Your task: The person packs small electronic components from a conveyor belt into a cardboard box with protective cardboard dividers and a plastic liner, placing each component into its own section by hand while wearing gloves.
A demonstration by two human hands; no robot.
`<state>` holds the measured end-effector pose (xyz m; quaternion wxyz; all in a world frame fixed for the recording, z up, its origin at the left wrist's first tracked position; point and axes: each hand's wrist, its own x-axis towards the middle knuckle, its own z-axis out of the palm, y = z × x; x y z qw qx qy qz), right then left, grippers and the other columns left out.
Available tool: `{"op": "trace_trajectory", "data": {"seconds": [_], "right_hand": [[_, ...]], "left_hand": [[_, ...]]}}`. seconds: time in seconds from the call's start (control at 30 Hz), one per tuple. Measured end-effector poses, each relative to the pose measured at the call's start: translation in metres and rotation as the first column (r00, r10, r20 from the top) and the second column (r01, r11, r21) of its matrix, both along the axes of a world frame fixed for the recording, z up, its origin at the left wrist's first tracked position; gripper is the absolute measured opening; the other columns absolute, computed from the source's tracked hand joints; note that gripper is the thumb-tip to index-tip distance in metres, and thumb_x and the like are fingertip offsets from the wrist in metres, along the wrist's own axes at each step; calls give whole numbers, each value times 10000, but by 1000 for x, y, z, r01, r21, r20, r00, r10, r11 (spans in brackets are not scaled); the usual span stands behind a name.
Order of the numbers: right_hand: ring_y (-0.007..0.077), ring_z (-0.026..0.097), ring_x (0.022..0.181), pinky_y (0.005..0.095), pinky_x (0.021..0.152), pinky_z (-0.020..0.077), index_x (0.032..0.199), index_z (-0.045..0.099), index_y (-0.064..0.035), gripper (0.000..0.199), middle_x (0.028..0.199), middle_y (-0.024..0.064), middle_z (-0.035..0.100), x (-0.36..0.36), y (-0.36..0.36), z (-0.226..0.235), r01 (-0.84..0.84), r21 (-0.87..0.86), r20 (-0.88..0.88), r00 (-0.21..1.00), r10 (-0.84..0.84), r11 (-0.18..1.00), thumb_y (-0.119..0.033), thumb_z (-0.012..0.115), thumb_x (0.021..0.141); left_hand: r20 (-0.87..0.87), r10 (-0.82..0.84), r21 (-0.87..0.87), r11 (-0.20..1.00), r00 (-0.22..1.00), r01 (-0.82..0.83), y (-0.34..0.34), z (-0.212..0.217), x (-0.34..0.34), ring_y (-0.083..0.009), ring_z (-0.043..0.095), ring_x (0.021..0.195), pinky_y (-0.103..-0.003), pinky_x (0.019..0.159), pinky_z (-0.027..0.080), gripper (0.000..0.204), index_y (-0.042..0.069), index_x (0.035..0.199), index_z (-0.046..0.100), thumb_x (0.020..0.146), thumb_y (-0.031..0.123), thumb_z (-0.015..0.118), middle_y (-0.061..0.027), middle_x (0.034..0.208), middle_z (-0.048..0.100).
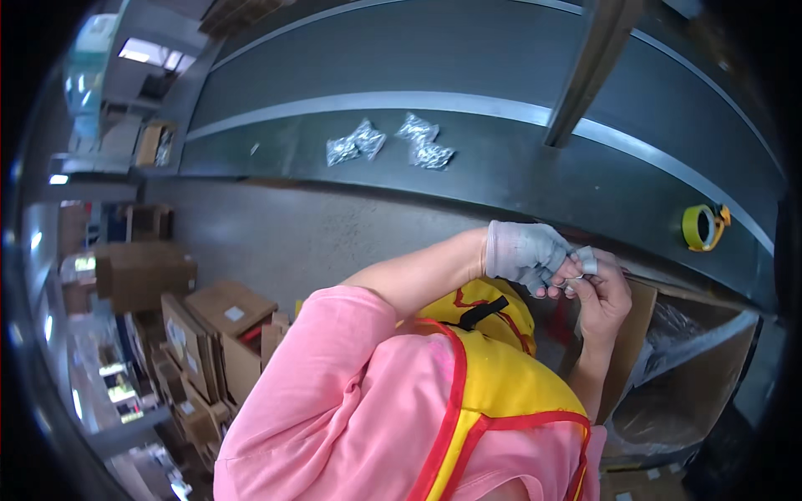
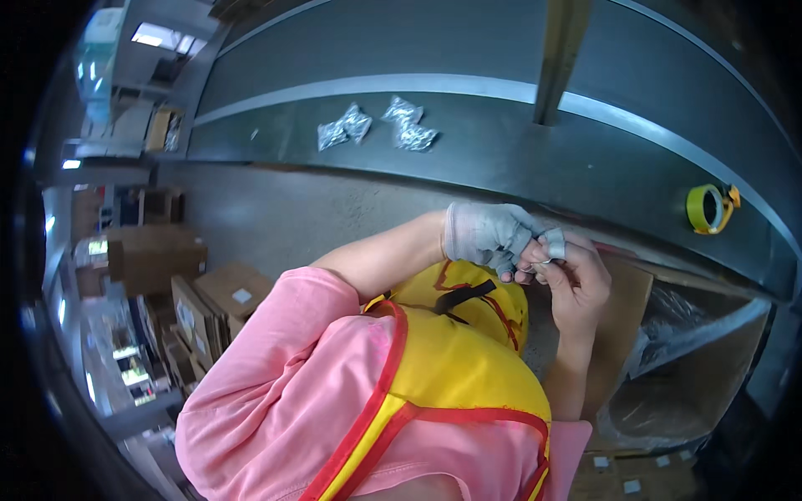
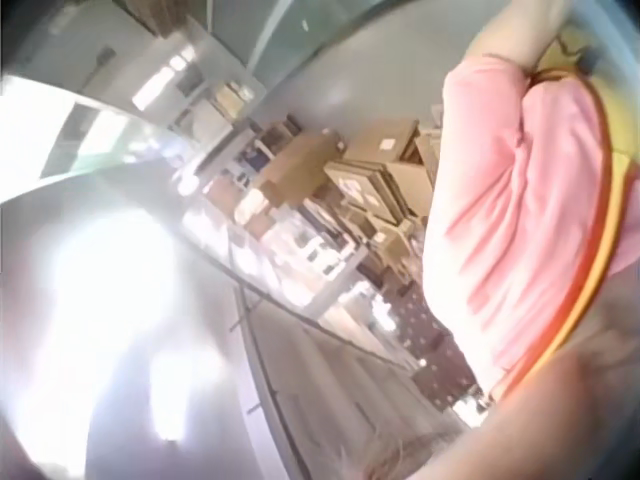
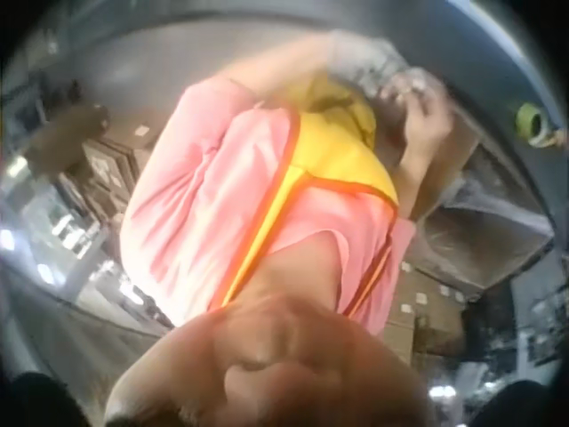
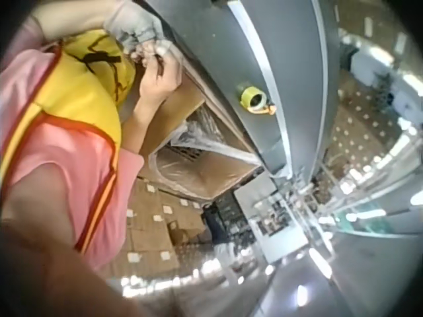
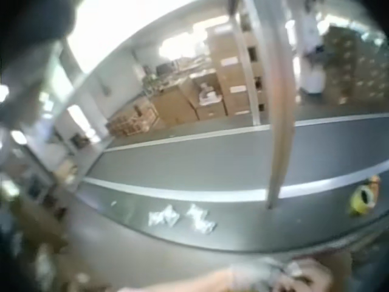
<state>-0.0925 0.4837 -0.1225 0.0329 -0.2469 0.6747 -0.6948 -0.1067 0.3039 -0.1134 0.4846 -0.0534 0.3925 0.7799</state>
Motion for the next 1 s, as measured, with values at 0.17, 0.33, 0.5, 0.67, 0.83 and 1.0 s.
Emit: {"op": "trace_trajectory", "data": {"seconds": [0.17, 0.33, 0.5, 0.67, 0.83, 1.0], "right_hand": [[119, 571, 693, 211, 574, 467, 872, 530, 31, 116, 938, 108, 576, 1, -4, -17, -89, -45, 163, 982, 95, 995, 71, 572, 771], [128, 570, 708, 205, 566, 458, 805, 521, 29, 92, 925, 110, 565, -2, -15, -28, -262, 48, 79, 963, 258, 964, 94, 554, 748], [219, 545, 777, 292, 713, 439, 767, 489, 17, 97, 845, 132, 554, 12, -36, -14, -247, 200, -201, 937, 286, 948, 73, 548, 714], [295, 552, 788, 319, 707, 442, 807, 501, 7, 116, 893, 162, 551, 22, -66, -19, -257, 175, -235, 927, 294, 951, 43, 560, 714], [311, 559, 729, 350, 658, 462, 843, 558, 14, 184, 872, 154, 572, 25, -93, -24, -207, 371, -508, 771, 384, 905, 75, 567, 670], [218, 569, 681, 320, 547, 471, 747, 582, -63, 105, 788, 74, 594, 31, -119, -14, -2, 493, -703, 587, 400, 870, -96, 566, 648]], "left_hand": [[162, 264, -45, 965, 951, -260, 4, -1, 34, -125, 574, 620, -174, 447, 440, 162, 27, 885, 568, 832, 180, 571, -26, 693, 553], [199, 428, -30, 902, 882, -431, -8, -11, 66, -132, 572, 618, -196, 442, 444, 206, 43, 871, 561, 881, 233, 484, -14, 676, 539], [76, 538, -488, 754, 840, -439, -17, -4, 87, -126, 536, 492, -235, 397, 449, 257, 45, 783, 532, 908, 252, 446, -22, 587, 509], [113, 662, -466, 694, 741, -549, -38, -2, 112, -135, 520, 472, -253, 398, 440, 279, 57, 770, 520, 923, 270, 427, -25, 576, 511], [173, 590, -377, 779, 789, -500, -76, -6, 116, -135, 519, 490, -249, 424, 427, 305, 63, 781, 522, 936, 291, 394, -17, 570, 509], [169, 469, -183, 879, 867, -440, -113, -34, 118, -115, 464, 519, -233, 464, 401, 262, 65, 854, 522, 938, 267, 378, -13, 617, 485]]}}
